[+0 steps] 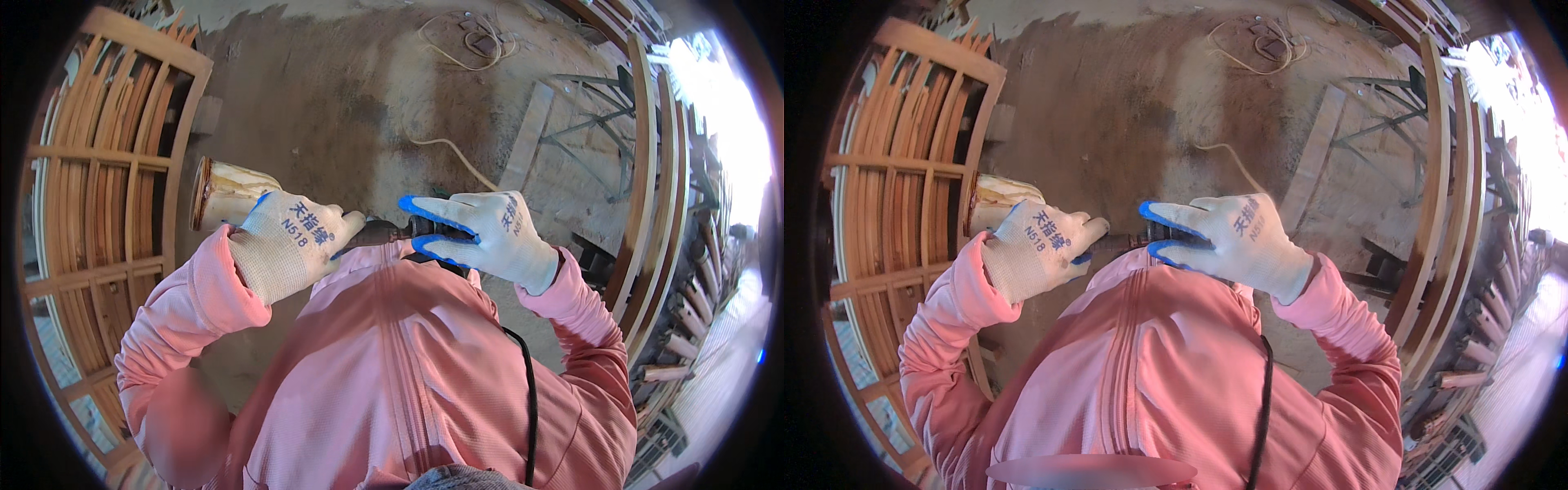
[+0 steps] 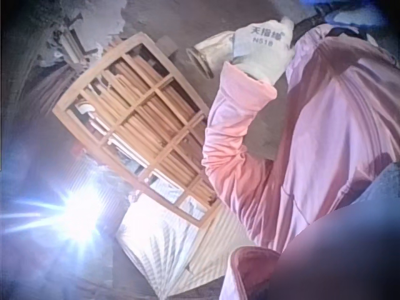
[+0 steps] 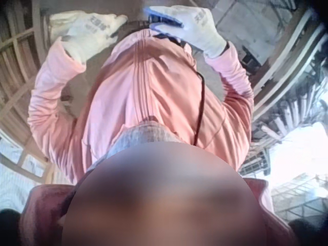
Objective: The person pours a brown liquid from a plastic bottle into a paint sprayer cup, then attaches the sprayer to a hose and tests it. They repeat the pouring process and prepare the sprayer for use.
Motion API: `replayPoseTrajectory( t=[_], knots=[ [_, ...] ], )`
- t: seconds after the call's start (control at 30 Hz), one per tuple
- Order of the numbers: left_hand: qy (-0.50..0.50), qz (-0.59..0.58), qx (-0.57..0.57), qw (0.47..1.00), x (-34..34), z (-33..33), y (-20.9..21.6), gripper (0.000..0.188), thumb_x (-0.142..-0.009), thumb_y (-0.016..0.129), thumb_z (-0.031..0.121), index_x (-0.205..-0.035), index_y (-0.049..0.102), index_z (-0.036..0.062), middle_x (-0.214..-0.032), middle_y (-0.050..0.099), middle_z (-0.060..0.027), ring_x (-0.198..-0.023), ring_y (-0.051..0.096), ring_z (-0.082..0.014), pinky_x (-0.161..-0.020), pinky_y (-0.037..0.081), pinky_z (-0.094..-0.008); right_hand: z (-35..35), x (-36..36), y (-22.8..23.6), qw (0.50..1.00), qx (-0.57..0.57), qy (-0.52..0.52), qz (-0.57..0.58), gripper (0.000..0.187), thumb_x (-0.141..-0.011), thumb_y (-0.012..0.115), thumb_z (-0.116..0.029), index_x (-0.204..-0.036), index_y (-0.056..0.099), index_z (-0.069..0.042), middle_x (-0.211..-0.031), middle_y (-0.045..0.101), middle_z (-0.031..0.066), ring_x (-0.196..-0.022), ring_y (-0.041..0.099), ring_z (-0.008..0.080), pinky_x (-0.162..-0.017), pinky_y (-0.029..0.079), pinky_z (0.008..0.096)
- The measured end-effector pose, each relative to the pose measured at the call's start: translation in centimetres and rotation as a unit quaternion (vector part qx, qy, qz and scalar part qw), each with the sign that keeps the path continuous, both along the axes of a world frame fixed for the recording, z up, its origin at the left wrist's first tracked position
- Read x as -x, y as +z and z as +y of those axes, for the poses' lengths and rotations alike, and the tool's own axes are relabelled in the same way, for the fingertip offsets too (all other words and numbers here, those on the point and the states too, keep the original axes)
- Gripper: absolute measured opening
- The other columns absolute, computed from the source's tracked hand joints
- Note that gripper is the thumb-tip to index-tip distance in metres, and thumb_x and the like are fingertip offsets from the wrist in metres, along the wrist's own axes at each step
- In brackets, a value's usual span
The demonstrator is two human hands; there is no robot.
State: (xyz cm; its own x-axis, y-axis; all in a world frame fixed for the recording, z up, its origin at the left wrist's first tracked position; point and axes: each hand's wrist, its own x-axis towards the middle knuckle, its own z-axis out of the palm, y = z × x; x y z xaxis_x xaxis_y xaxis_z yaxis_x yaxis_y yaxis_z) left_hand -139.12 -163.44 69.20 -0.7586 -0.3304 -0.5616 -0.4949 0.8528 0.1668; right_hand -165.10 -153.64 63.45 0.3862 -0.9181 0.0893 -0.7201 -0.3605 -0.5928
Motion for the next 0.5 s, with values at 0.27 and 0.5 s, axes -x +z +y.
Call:
replayPoseTrajectory(
  t=[0.27,0.5],
  knots=[
    [0.041,0.018,-0.004,0.999,0.1,2.0,-1.2,0.037,-0.086,0.069,0.030,-0.116,0.060,0.0109,-0.096,0.069,-0.0087,-0.086,0.072,-0.0291,-0.072,0.054,-0.0425,0.6,0.9,-1.0,0.995,-0.068,0.015,-0.076,0.035,-0.081,0.076,-0.029,-0.112,0.071,-0.013,-0.090,0.071,0.0069,-0.077,0.070,0.0279,-0.065,0.055,0.0370],
    [0.042,0.039,-0.029,0.998,2.6,2.6,-1.6,0.029,-0.088,0.062,0.017,-0.116,0.060,0.0114,-0.094,0.070,-0.0088,-0.087,0.073,-0.0288,-0.071,0.055,-0.0456,1.8,2.3,-2.4,0.991,-0.113,0.020,-0.074,0.032,-0.077,0.074,-0.025,-0.105,0.066,-0.012,-0.087,0.069,0.0064,-0.073,0.068,0.0297,-0.062,0.054,0.0386]
  ],
)
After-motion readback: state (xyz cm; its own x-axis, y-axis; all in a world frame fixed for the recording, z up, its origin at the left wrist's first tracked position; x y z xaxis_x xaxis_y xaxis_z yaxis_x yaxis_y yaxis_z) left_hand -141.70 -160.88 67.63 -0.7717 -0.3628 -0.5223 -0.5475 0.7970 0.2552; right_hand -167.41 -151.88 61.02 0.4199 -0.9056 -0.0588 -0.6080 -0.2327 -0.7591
